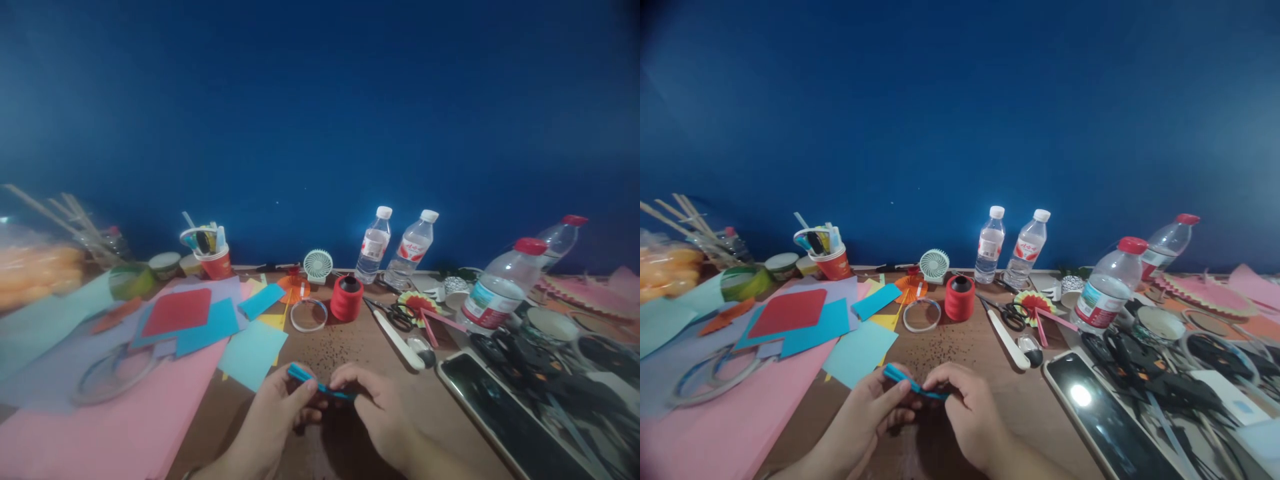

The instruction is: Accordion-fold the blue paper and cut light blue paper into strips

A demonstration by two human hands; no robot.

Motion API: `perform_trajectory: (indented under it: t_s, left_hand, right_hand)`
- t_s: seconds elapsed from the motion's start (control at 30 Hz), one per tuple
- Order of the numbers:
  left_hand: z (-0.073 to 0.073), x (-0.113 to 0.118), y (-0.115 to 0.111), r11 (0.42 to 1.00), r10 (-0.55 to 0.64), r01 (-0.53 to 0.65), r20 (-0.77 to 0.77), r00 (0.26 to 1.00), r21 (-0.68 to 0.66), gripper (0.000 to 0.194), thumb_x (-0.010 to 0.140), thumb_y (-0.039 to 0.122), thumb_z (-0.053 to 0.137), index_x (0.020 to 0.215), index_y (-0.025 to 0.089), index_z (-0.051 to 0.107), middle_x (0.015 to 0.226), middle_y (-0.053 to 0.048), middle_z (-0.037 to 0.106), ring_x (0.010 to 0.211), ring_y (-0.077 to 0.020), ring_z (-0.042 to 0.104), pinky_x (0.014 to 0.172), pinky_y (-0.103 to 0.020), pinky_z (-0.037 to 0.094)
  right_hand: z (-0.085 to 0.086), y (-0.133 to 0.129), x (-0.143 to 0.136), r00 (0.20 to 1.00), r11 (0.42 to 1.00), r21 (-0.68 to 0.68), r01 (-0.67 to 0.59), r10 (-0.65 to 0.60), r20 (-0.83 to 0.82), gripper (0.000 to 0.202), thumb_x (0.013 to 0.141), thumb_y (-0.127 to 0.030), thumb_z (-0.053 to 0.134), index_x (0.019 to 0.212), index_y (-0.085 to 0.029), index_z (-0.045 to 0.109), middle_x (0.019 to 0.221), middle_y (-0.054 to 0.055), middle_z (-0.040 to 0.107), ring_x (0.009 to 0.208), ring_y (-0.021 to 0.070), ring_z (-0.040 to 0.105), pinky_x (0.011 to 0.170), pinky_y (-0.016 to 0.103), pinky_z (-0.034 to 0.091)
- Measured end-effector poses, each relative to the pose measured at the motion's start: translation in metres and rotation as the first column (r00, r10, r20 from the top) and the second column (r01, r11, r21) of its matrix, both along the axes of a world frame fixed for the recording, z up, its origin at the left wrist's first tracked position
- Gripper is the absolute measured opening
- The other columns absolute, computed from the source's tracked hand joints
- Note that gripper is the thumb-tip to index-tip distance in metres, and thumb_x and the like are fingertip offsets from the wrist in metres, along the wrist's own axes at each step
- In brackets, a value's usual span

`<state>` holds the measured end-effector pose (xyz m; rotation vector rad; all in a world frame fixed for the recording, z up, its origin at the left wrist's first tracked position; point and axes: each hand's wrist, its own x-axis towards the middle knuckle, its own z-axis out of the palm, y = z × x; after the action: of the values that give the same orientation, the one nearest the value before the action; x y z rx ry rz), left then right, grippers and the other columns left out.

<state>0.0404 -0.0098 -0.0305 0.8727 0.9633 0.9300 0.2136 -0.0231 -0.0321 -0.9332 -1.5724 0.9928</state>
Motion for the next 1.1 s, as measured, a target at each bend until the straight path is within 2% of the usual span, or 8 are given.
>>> perform_trajectory:
  t_s: [0.13, 0.2, 0.27, 0.33, 0.5, 0.6, 0.73, 1.1]
  left_hand:
    - [-0.001, 0.0, -0.001, 0.997, -0.022, 0.031, -0.122, 0.992, 0.073, 0.02, 0.077, 0.034, 0.064, 0.076, 0.017, 0.053, 0.063, 0.003, 0.058, 0.053, -0.011, 0.056, 0.048, -0.02, 0.042]
    - [0.0, 0.001, -0.002, 0.993, -0.037, 0.055, -0.17, 0.985, 0.102, 0.017, 0.074, 0.029, 0.065, 0.073, 0.017, 0.054, 0.061, 0.004, 0.057, 0.052, -0.0103, 0.054, 0.047, -0.019, 0.04]
    - [0.0, 0.001, -0.002, 0.99, -0.043, 0.069, -0.2, 0.979, 0.125, 0.015, 0.071, 0.024, 0.067, 0.072, 0.016, 0.054, 0.06, 0.004, 0.055, 0.053, -0.0101, 0.051, 0.049, -0.02, 0.04]
    - [0.0, 0.001, -0.001, 0.987, -0.049, 0.08, -0.22, 0.974, 0.137, 0.017, 0.068, 0.024, 0.068, 0.073, 0.017, 0.054, 0.06, 0.005, 0.054, 0.052, -0.0104, 0.049, 0.047, -0.021, 0.04]
    - [0.005, 0.001, 0.002, 0.983, -0.037, 0.083, -0.259, 0.965, 0.166, 0.013, 0.07, 0.025, 0.063, 0.075, 0.017, 0.054, 0.065, 0.003, 0.054, 0.058, -0.0125, 0.05, 0.052, -0.023, 0.04]
    - [0.013, 0.001, 0.002, 0.981, -0.044, 0.097, -0.289, 0.956, 0.171, 0.01, 0.069, 0.022, 0.062, 0.07, 0.016, 0.055, 0.064, 0.003, 0.054, 0.059, -0.0126, 0.049, 0.053, -0.023, 0.039]
    - [0.015, 0.0, 0.003, 0.981, -0.053, 0.109, -0.315, 0.948, 0.163, 0.012, 0.068, 0.021, 0.063, 0.064, 0.016, 0.053, 0.055, 0.006, 0.048, 0.052, -0.0103, 0.046, 0.049, -0.021, 0.036]
    - [0.013, -0.006, 0.005, 0.968, -0.069, 0.13, -0.275, 0.959, 0.212, 0.008, 0.075, 0.023, 0.063, 0.079, 0.016, 0.061, 0.067, 0.003, 0.056, 0.056, -0.0103, 0.05, 0.053, -0.021, 0.04]
  right_hand:
    - [0.002, 0.001, -0.002, 0.987, 0.96, -0.26, -0.104, 0.066, -0.149, 0.026, 0.068, -0.01, 0.041, 0.078, -0.017, 0.064, 0.073, 0.002, 0.064, 0.07, 0.0162, 0.058, 0.065, 0.026, 0.044]
    - [0.004, 0.0, -0.006, 0.992, 0.929, -0.356, -0.098, 0.061, -0.114, 0.015, 0.074, -0.019, 0.051, 0.084, -0.017, 0.062, 0.067, 0.0, 0.061, 0.064, 0.0152, 0.055, 0.059, 0.025, 0.041]
    - [0.006, -0.001, -0.013, 0.997, 0.925, -0.377, -0.051, 0.068, 0.034, 0.012, 0.066, -0.022, 0.065, 0.076, -0.016, 0.061, 0.065, -0.001, 0.059, 0.062, 0.0147, 0.052, 0.056, 0.023, 0.038]
    - [0.008, -0.001, -0.019, 0.992, 0.92, -0.391, 0.029, 0.022, 0.125, 0.01, 0.068, -0.023, 0.065, 0.071, -0.016, 0.06, 0.065, 0.0, 0.06, 0.064, 0.0152, 0.053, 0.057, 0.023, 0.037]
    - [0.006, 0.0, -0.024, 0.997, 0.883, -0.467, 0.046, -0.009, 0.08, 0.018, 0.058, -0.012, 0.07, 0.071, -0.016, 0.058, 0.065, -0.002, 0.061, 0.062, 0.0142, 0.053, 0.056, 0.022, 0.038]
    - [0.006, -0.001, -0.021, 0.997, 0.89, -0.455, 0.022, 0.016, 0.08, 0.01, 0.067, -0.02, 0.067, 0.071, -0.015, 0.059, 0.065, 0.0, 0.061, 0.063, 0.0147, 0.054, 0.057, 0.023, 0.039]
    - [0.005, 0.0, -0.017, 0.989, 0.897, -0.44, 0.036, 0.031, 0.146, 0.015, 0.074, -0.027, 0.06, 0.065, -0.015, 0.06, 0.061, 0.001, 0.059, 0.061, 0.0145, 0.052, 0.056, 0.024, 0.038]
    - [0.003, 0.005, -0.01, 0.993, 0.858, -0.509, -0.067, 0.007, -0.12, 0.02, 0.075, -0.033, 0.061, 0.068, -0.016, 0.054, 0.058, -0.004, 0.049, 0.052, 0.0107, 0.045, 0.049, 0.021, 0.038]
